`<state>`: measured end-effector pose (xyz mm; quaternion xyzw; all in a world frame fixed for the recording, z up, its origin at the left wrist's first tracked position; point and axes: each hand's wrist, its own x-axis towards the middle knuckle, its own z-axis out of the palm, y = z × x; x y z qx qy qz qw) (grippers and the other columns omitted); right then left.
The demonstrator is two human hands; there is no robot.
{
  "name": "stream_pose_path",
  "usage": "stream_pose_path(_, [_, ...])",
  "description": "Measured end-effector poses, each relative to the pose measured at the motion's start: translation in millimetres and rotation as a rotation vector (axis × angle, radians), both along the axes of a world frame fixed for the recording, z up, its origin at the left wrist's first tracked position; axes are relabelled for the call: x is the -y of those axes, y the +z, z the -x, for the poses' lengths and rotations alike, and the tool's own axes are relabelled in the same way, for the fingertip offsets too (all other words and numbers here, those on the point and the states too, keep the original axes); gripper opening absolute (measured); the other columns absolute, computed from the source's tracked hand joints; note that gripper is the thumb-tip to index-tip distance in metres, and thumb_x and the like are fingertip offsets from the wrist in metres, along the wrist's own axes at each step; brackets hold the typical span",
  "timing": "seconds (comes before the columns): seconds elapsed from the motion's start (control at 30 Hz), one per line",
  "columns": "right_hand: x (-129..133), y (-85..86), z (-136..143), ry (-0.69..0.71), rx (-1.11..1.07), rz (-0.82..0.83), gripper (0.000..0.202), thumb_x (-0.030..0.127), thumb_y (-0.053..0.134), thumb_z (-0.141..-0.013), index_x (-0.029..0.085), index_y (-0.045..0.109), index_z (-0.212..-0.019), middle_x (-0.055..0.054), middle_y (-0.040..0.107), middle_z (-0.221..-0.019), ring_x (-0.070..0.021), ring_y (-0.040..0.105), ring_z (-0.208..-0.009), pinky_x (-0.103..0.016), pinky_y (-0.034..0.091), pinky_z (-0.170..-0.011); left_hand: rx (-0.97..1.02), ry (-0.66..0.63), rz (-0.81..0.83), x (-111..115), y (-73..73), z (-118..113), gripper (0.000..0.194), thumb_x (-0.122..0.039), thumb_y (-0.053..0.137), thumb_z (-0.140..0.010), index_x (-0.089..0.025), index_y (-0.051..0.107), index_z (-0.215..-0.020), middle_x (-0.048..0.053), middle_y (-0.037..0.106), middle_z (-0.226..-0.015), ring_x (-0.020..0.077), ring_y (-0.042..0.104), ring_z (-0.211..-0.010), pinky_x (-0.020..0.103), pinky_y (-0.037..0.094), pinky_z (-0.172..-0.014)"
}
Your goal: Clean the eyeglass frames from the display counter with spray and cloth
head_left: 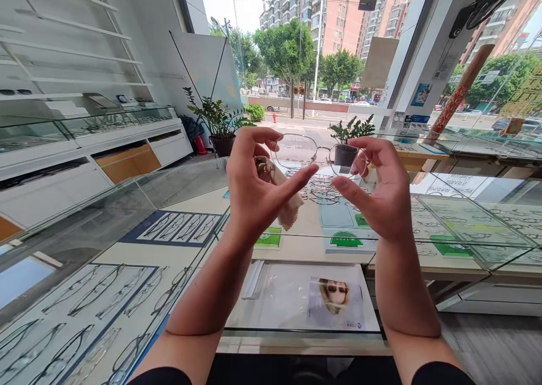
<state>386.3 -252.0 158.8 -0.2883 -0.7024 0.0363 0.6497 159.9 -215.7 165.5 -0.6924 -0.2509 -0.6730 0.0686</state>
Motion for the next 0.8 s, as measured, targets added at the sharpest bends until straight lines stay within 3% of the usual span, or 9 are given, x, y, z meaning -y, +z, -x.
stream_pose_path(0.13, [6,3.7,-4,-0.009,0.057,-0.007,0.051,0.055,0.091,-0.091,0.035,0.073,-0.133,-0.002,0.059,-0.094,-0.0245,0.062,-0.092,-0.044,0.06,-0.088,-0.074,-0.117,0.078,3,5.3,12,0.07,-0.069,0.096,-0.078,-0.026,0.069,-0.127,0.004,0.068,-0.107,0.0218,0.067,-0.097,0.033,0.054,-0.077])
stream_pose_path(0.3, [12,6.5,-9,-0.031,0.084,-0.015,0.05,0.054,0.092,-0.09,0.035,0.075,-0.133,-0.001,0.059,-0.092,-0.024,0.062,-0.091,-0.044,0.059,-0.087,-0.15,-0.202,0.131,8,12.9,22,0.062,-0.063,0.097,-0.081,-0.025,0.076,-0.124,0.004,0.069,-0.101,0.02,0.064,-0.091,0.033,0.054,-0.075])
stream_pose_path(0.53, [12,6.1,-17,-0.028,0.069,-0.032,0.047,0.054,0.089,-0.093,0.035,0.076,-0.134,-0.001,0.06,-0.093,-0.0242,0.064,-0.093,-0.045,0.06,-0.089,-0.19,-0.249,0.175,11,17.7,29,0.056,-0.059,0.097,-0.082,-0.025,0.081,-0.124,0.003,0.071,-0.097,0.0189,0.062,-0.085,0.033,0.054,-0.076])
stream_pose_path(0.8, [9,4.0,-24,0.006,0.056,-0.001,0.052,0.044,0.09,-0.093,0.036,0.072,-0.141,-0.004,0.068,-0.107,-0.0259,0.068,-0.102,-0.049,0.062,-0.103,-0.16,-0.205,0.08,12,15.7,28,0.053,-0.06,0.094,-0.086,-0.024,0.08,-0.123,0.003,0.07,-0.095,0.0195,0.062,-0.086,0.035,0.053,-0.077])
